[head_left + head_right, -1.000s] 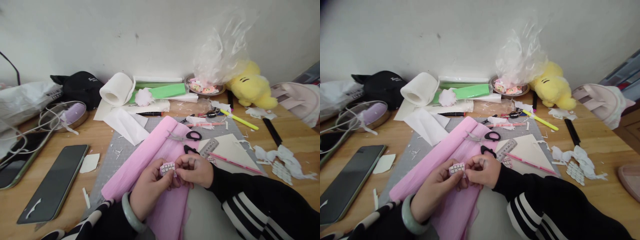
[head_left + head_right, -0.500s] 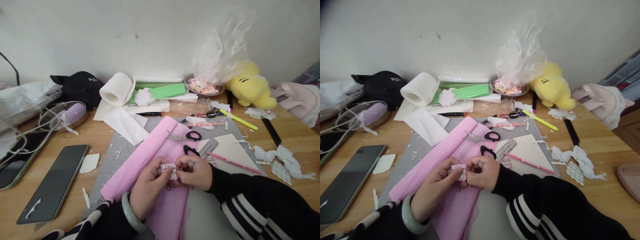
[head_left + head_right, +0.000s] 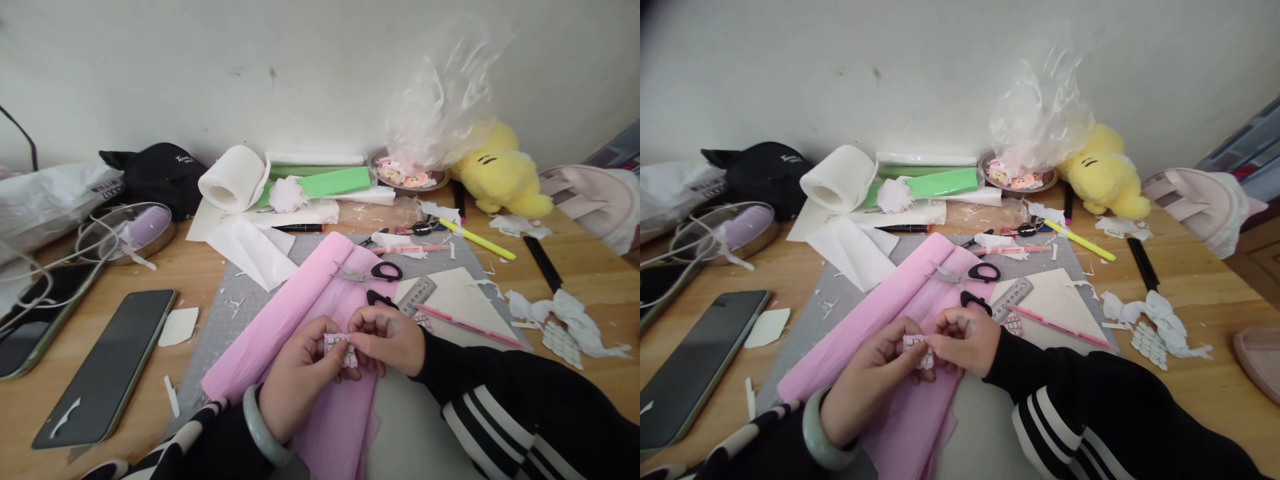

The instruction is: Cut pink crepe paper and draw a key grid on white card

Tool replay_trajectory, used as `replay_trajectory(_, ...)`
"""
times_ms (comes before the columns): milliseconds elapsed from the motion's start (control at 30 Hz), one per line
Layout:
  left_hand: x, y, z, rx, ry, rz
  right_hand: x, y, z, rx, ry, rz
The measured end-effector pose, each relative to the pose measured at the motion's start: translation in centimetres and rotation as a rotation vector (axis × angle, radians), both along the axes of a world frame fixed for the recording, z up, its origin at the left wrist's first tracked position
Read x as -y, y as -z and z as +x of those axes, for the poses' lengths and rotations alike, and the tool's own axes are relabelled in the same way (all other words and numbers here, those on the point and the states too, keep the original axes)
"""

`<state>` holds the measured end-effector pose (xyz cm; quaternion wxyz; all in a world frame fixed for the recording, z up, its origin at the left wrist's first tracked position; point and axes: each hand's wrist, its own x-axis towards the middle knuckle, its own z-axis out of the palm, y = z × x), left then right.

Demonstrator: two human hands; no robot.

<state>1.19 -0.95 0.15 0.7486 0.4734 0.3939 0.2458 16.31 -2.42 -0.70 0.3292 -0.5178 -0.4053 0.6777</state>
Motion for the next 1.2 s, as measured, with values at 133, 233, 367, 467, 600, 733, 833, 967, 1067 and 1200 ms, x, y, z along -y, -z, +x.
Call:
replay_trajectory(133, -0.01, -0.05, 0.08, -0.001, 0.003, 0.001, -0.07, -0.16, -0.1, -0.006, 0.015, -0.021)
replay_trajectory(233, 0.0, -0.1, 0.08, -0.002, 0.0, -0.011, -0.12, -0.21, -0.12, -0.016, 0.022, -0.022)
replay_trajectory(367, 0.01, -0.09, 0.01, 0.01, -0.002, 0.0, -0.12, -0.2, -0.04, -0.032, 0.004, 0.002)
replay_trajectory(467, 0.03, -0.11, -0.02, 0.017, 0.004, 0.007, -0.14, -0.25, 0.01, -0.037, 0.006, 0.001)
replay_trajectory(600, 0.06, -0.31, 0.02, 0.006, 0.015, 0.019, -0.19, -0.3, 0.01, -0.045, -0.009, -0.012)
replay_trajectory(733, 0.05, -0.5, 0.07, -0.005, 0.0, 0.022, -0.14, -0.34, 0.0, -0.052, -0.022, -0.023)
replay_trajectory(833, 0.02, -0.54, 0.08, -0.023, -0.006, 0.021, -0.03, -0.41, 0.06, -0.023, -0.039, -0.025)
replay_trajectory(967, -0.05, -0.61, 0.1, -0.046, -0.007, 0.043, 0.08, -0.4, 0.19, 0.005, -0.053, -0.014)
replay_trajectory(1067, -0.09, -0.69, 0.09, -0.051, -0.001, 0.049, 0.08, -0.4, 0.23, 0.01, -0.067, -0.022)
replay_trajectory(1200, -0.07, -0.72, -0.02, -0.065, 0.005, 0.052, 0.09, -0.49, 0.2, 0.019, -0.057, -0.024)
